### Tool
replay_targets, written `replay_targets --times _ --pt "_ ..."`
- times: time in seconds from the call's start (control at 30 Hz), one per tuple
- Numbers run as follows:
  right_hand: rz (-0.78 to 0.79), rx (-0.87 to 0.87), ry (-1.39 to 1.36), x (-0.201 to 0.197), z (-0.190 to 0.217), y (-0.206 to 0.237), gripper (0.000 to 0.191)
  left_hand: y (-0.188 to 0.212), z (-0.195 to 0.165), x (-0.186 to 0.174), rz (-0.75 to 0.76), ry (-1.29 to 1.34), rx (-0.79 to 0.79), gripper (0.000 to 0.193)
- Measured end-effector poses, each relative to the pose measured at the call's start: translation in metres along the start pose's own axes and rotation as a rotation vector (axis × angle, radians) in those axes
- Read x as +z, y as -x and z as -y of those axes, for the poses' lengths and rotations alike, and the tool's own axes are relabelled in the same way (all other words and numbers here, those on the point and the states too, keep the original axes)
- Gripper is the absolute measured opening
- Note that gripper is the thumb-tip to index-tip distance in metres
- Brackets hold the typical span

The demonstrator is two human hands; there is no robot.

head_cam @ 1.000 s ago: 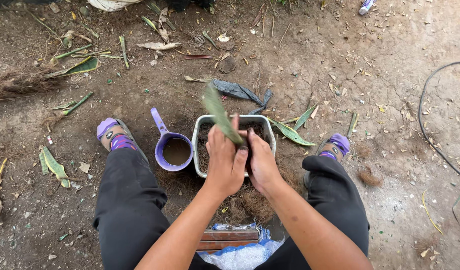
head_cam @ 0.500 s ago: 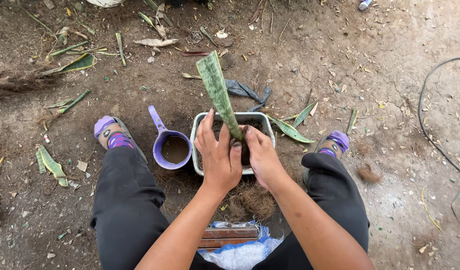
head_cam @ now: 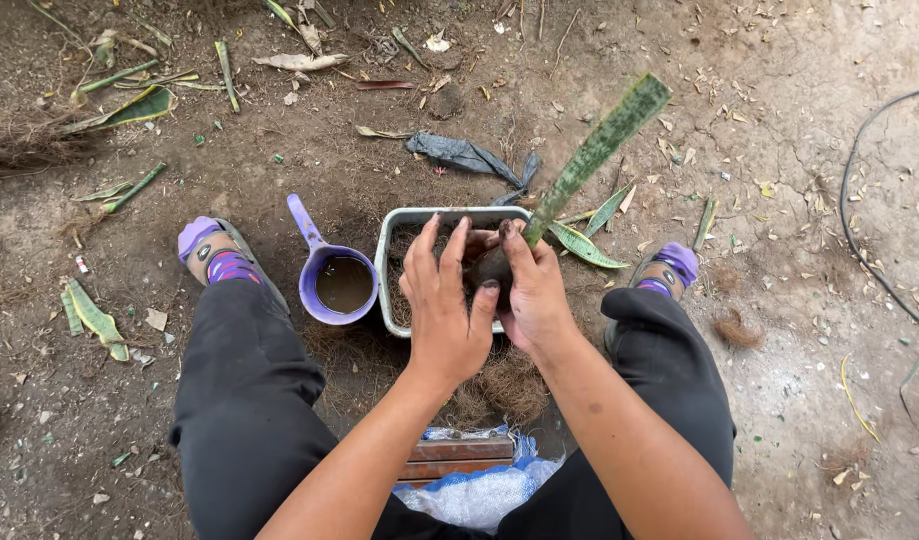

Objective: The person sits on the ground potting a snake plant. They hold the plant upright in a rectangular container, pack soil around its root ball by hand, press the soil down around the base, and reach into a purple scoop of water to moisten the soil as they work.

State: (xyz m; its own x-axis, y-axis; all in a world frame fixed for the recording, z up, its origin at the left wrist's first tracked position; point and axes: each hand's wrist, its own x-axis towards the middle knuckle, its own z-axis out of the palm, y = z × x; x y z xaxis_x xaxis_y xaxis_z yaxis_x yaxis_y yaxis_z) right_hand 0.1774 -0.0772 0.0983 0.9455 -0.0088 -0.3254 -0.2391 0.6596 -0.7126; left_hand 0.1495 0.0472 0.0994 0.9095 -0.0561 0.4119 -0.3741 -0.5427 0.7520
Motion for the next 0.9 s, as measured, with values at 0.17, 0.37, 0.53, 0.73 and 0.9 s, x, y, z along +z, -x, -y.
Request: replay_targets --times 0.17,0.37,0.53,0.73,0.9 --pt "-0.093 -0.083 0.112 0.005 0.003 -0.002 0.023 0.004 -0.002 0.004 -0.008 0.011 0.023 0.065" --pt "-0.173 -0.059 0.064 0.004 0.015 -0.012 0.026 0.000 -0.003 0.005 0.022 0.101 -0.030 0.068" --pt "-0.083 -0.004 0.077 0.002 0.026 -0.011 0.020 -0.009 -0.006 0.004 0.005 0.137 -0.149 0.070" --pt "0.108 -0.025 -0.149 -0.001 0.036 0.000 0.012 -0.009 -0.011 0.005 0.021 0.130 -0.046 0.091" --pt "-0.071 -0.127 0.090 -0.003 0.032 -0.006 0.019 -0.009 -0.011 0.009 -0.003 0.174 -0.106 0.098"
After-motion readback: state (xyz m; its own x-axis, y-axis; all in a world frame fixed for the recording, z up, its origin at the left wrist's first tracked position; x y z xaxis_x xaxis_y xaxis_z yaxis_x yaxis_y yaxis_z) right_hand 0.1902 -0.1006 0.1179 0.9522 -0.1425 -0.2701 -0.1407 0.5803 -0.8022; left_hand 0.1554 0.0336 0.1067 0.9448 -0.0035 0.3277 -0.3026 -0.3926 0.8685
